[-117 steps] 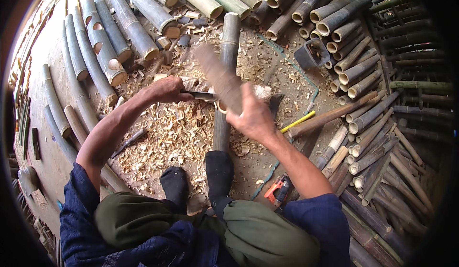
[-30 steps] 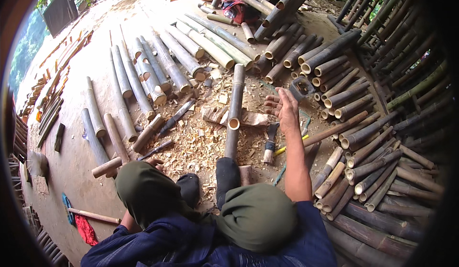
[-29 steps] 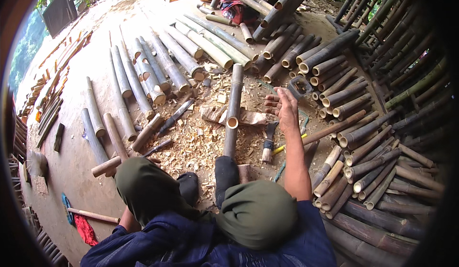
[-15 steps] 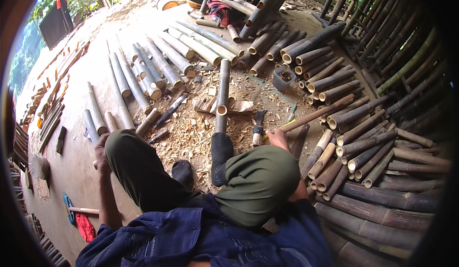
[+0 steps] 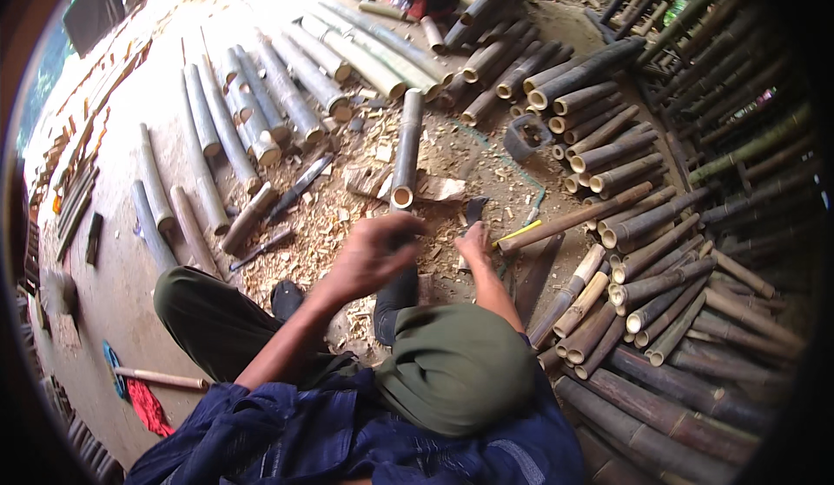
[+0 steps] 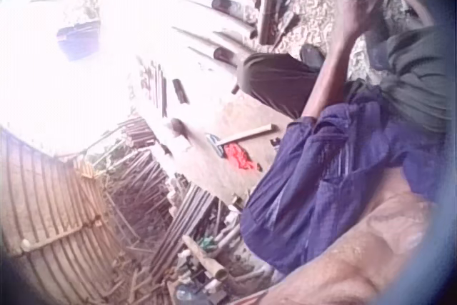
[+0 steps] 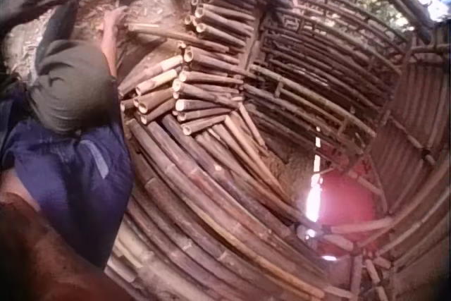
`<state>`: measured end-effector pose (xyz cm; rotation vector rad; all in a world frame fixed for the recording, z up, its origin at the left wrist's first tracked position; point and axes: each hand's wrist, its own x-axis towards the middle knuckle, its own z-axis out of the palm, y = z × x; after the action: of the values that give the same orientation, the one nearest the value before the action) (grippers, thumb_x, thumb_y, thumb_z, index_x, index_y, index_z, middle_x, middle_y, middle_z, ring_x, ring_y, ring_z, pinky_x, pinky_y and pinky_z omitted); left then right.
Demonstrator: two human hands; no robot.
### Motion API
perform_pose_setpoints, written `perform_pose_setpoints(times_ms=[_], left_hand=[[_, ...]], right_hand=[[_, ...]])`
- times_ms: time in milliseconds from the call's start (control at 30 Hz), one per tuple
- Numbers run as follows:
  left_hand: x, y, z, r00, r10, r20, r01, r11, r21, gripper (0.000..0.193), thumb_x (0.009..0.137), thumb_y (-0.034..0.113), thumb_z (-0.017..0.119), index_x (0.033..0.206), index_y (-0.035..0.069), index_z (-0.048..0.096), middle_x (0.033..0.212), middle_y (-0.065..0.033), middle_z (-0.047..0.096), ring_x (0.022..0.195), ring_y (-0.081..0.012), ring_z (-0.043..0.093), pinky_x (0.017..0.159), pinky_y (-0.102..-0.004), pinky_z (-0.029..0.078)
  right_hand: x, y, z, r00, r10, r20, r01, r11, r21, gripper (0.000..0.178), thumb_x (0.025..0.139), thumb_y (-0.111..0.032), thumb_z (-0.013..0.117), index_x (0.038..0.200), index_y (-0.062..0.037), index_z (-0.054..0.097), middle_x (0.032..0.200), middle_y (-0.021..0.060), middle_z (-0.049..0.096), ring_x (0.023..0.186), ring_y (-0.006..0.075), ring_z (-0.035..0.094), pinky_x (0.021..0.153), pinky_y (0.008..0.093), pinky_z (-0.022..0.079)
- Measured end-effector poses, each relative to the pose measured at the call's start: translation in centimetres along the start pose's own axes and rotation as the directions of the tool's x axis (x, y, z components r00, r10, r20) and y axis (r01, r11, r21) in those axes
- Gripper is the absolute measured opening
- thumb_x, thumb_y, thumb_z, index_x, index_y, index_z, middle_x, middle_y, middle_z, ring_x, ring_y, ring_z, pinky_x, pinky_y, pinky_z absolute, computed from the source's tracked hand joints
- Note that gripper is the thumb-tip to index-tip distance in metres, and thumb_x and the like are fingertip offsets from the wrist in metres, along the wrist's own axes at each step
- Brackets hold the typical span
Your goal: The person carves a rectangular opening into a bamboo segment using a chisel and a wooden mallet. They repeatedly strike the chisel to remove material, then use a smaller tool to refine the edges of the opening.
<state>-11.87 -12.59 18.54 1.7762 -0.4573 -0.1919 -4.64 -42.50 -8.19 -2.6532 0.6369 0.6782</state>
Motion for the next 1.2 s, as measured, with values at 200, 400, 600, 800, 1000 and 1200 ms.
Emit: perform_pose_setpoints(times_ms=[200,400,600,800,1000,1200], left_hand=[[7.4,-3.8,5.1,0.958,0.194,0.210,-0.189,0.981,-0.043,0.038,0.083,0.009,0.074,0.121,0.005,0.067,0.105,-0.0160,0.068,0.100,-0.0406,0.067,0.085,-0.0480,0.056],[13.0,-8.8,6.0,0.797,0.089,0.597,-0.361,0.863,0.354,0.076,0.072,0.019,0.085,0.143,0.019,0.058,0.129,-0.0115,0.059,0.128,-0.0321,0.053,0.094,-0.0453,0.048],[16.3,-14.5,7.3,0.419,-0.269,0.867,-0.419,0.790,0.447,0.114,0.052,0.040,0.099,0.153,0.023,0.050,0.137,-0.0120,0.059,0.137,-0.0333,0.053,0.105,-0.0449,0.049],[17.9,-18.3,6.4,0.448,-0.240,0.861,-0.239,0.896,0.374,0.107,0.059,0.033,0.095,0.154,0.020,0.048,0.139,-0.0217,0.060,0.122,-0.0381,0.069,0.097,-0.0487,0.059],[17.9,-19.4,3.7,0.861,0.008,0.509,-0.054,0.996,0.076,0.077,0.075,0.003,0.074,0.149,0.010,0.052,0.128,-0.0306,0.058,0.116,-0.0491,0.065,0.100,-0.0507,0.055],[17.0,-20.3,2.3,0.989,-0.039,-0.145,0.016,0.988,-0.156,0.086,0.077,-0.004,0.071,0.157,0.011,0.044,0.138,-0.0312,0.048,0.125,-0.0482,0.059,0.102,-0.0534,0.054]], right_hand=[[-2.9,1.5,-0.1,0.989,-0.010,0.146,-0.001,0.997,0.075,0.088,0.082,-0.035,0.084,0.151,-0.0021,0.040,0.148,0.0230,0.053,0.135,0.0289,0.056,0.102,0.0416,0.054],[-7.6,-0.2,2.2,0.993,0.016,0.119,-0.052,0.950,0.309,0.082,0.083,-0.034,0.082,0.148,-0.0033,0.044,0.144,0.0198,0.056,0.130,0.0262,0.058,0.101,0.0401,0.054],[-4.7,-3.3,4.8,0.970,0.021,0.242,-0.078,0.970,0.229,0.076,0.084,-0.034,0.081,0.144,-0.0044,0.047,0.139,0.0166,0.059,0.126,0.0235,0.060,0.099,0.0386,0.054],[-4.0,-4.8,2.2,0.963,0.035,0.266,-0.142,0.907,0.396,0.061,0.089,-0.030,0.074,0.141,-0.0061,0.051,0.133,0.0136,0.064,0.119,0.0203,0.063,0.096,0.0370,0.055],[-0.8,-11.5,-8.0,0.942,-0.268,0.204,0.309,0.928,-0.208,0.040,0.092,-0.024,0.070,0.127,-0.0077,0.061,0.121,0.0143,0.070,0.104,0.0225,0.069,0.087,0.0390,0.058],[1.8,-20.8,-12.7,0.723,-0.563,0.401,0.681,0.483,-0.550,0.019,0.092,-0.018,0.068,0.109,-0.0089,0.071,0.102,0.0142,0.076,0.084,0.0251,0.074,0.074,0.0411,0.061]])
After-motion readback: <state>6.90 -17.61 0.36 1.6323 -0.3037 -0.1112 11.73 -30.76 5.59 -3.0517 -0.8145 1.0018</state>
